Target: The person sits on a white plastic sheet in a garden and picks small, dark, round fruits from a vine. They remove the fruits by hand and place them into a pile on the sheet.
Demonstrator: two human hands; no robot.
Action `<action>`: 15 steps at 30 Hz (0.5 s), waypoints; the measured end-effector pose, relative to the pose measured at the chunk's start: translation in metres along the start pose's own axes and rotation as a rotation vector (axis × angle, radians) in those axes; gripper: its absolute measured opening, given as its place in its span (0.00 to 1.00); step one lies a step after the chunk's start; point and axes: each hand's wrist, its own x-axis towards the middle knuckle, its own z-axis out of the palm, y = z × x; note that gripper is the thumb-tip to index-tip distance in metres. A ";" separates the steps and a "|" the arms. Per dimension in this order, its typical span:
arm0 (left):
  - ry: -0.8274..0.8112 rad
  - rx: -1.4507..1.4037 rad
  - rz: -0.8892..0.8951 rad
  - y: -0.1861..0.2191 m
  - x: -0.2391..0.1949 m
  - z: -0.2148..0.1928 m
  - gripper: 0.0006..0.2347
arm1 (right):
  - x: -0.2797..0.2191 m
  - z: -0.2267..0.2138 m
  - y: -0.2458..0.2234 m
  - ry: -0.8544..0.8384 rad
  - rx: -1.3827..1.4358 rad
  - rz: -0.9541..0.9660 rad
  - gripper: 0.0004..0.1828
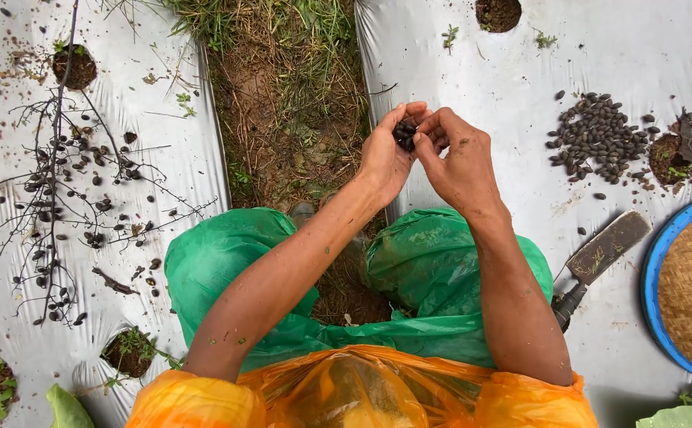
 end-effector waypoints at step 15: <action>0.136 0.304 -0.042 -0.003 -0.013 0.002 0.10 | 0.001 -0.013 0.016 0.111 0.142 0.081 0.02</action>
